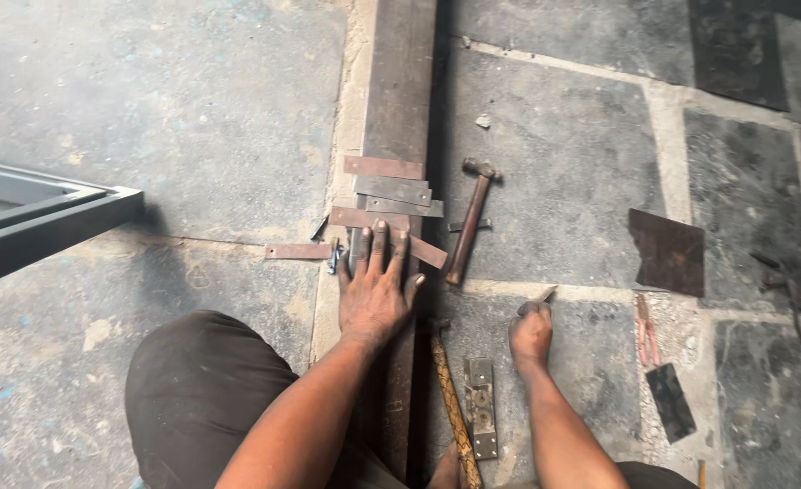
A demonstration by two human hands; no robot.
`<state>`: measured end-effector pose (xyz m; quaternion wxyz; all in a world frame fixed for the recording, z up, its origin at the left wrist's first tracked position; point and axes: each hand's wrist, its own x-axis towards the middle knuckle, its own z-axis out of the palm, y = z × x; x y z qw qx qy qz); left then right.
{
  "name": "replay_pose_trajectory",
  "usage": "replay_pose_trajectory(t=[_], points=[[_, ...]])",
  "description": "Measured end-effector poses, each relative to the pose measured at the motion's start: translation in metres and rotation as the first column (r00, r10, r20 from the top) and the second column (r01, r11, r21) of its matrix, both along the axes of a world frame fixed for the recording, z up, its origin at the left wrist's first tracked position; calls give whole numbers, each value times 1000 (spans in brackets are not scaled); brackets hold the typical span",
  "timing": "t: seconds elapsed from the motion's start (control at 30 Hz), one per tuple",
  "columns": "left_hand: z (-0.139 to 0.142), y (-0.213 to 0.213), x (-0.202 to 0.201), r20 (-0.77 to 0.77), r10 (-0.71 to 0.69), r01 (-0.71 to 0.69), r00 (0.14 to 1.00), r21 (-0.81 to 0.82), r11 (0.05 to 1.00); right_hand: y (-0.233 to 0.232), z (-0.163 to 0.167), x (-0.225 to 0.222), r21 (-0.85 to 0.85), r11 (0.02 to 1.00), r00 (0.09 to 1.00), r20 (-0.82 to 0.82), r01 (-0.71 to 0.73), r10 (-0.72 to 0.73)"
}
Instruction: The person sits on the floor beside a steel beam and hammers small metal plates and brackets onto it, positioning each strip by hand and striking it with a ball-peen hammer to flatten or attach it, working through the pieces one at a time.
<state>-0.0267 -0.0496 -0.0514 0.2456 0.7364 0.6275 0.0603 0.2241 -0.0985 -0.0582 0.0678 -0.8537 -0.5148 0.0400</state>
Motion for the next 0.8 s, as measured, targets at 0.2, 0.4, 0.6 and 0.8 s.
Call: replay_pose_trajectory(t=[0.2, 0.4, 0.6, 0.8], points=[[-7, -2, 5, 19, 38, -39, 999, 31, 999, 3, 43, 26, 361, 909, 973, -173, 210, -156], [3, -7, 8, 271, 202, -257, 941, 187, 948, -4, 82, -16, 352, 935, 762, -617, 44, 197], [11, -29, 0, 499, 98, -73, 861, -70, 995, -16, 72, -78, 396, 874, 644, -598, -281, 477], [-8, -63, -20, 323, 98, -81, 941, -66, 994, -23, 61, -82, 410, 907, 679, -640, -95, 360]])
